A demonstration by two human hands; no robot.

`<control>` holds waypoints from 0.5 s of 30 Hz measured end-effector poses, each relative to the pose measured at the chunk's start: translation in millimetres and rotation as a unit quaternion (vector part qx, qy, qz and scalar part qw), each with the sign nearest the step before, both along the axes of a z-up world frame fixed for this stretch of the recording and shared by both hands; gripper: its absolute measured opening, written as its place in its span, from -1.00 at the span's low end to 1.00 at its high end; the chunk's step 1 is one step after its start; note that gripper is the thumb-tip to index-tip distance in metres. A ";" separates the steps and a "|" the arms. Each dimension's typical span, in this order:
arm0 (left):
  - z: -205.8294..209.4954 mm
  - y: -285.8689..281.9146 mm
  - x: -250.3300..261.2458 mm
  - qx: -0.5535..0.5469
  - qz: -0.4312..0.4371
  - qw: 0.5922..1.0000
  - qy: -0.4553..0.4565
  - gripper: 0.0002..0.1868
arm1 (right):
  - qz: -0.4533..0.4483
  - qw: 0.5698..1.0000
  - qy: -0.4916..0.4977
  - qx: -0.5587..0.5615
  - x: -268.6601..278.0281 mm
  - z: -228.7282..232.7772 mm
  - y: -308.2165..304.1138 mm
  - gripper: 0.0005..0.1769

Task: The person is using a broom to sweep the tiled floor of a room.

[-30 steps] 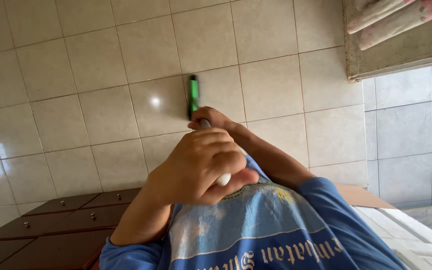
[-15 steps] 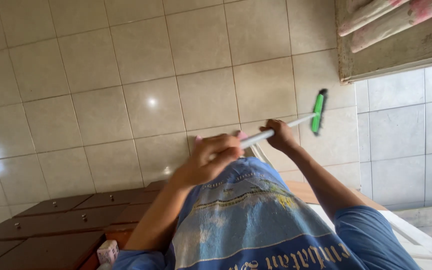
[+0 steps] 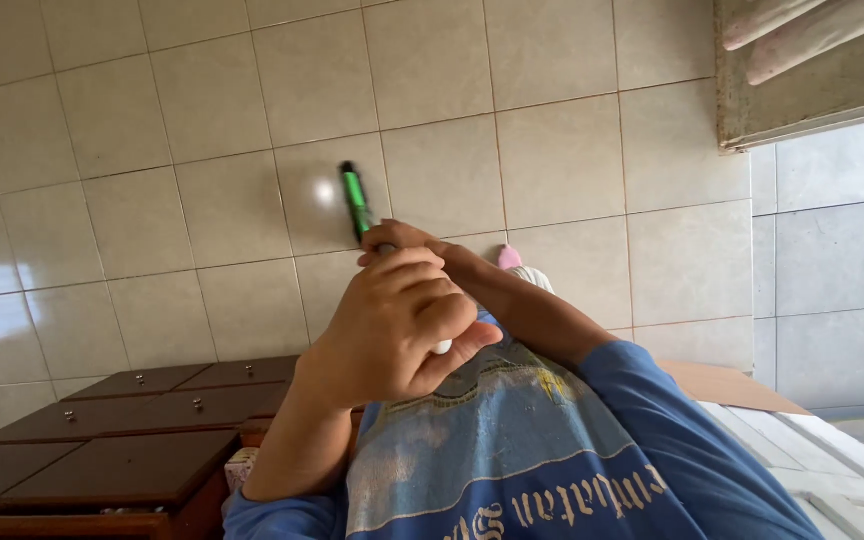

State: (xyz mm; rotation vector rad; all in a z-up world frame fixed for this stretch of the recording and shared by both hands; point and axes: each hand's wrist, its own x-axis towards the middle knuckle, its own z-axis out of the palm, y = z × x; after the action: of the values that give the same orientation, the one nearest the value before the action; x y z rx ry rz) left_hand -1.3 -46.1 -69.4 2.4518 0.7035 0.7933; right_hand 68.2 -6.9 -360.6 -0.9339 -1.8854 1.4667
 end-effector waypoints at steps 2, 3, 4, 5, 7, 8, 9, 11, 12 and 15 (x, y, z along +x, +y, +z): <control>4.7 -4.6 -15.4 -0.025 -0.021 0.999 -0.034 -0.65 | 0.024 1.000 -0.016 0.001 13.3 -20.7 -9.5 -0.70; 7.3 -6.4 -23.5 -0.047 -0.042 0.996 -0.068 -0.66 | 0.047 0.998 -0.032 0.003 20.7 -30.4 -12.9 -0.69; 2.3 -6.5 -29.0 -0.047 -0.042 0.996 -0.071 -0.66 | 0.047 0.998 -0.035 0.004 38.8 -25.1 -20.9 -0.69; -2.8 -7.5 -34.7 -0.090 -0.072 0.987 -0.115 -0.69 | 0.003 0.996 -0.080 -0.034 56.4 -19.9 -30.1 -0.71; -32.3 -10.2 -35.6 -0.132 -0.103 0.973 -0.159 -0.72 | -0.042 0.989 -0.125 -0.070 99.6 -45.2 -48.2 -0.72; -56.3 -12.3 -30.7 -0.219 -0.107 0.954 -0.173 -0.77 | -0.092 0.985 -0.146 -0.031 125.3 -75.6 -57.7 -0.70; -80.5 -14.2 -25.5 -0.301 -0.111 0.929 -0.185 -0.81 | -0.142 0.976 -0.166 0.011 151.4 -106.1 -65.7 -0.67; -126.9 -28.0 -17.6 -0.328 -0.080 0.924 -0.177 -0.85 | -0.155 0.964 -0.217 -0.010 187.2 -129.9 -71.2 -0.67; -150.0 -34.3 -13.2 -0.357 -0.047 0.917 -0.169 -0.88 | -0.166 0.949 -0.266 -0.036 205.8 -141.5 -74.9 -0.67; -163.2 -45.0 -21.7 -0.560 0.089 0.813 -0.128 -0.85 | -0.184 0.924 -0.333 -0.036 213.0 -152.6 -77.7 -0.62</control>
State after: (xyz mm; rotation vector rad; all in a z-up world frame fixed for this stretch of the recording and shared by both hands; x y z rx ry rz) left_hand -23.0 -91.1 -232.6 1.1951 0.9375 0.5043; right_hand 281.3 -84.6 -513.2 -1.8900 -1.9382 1.0639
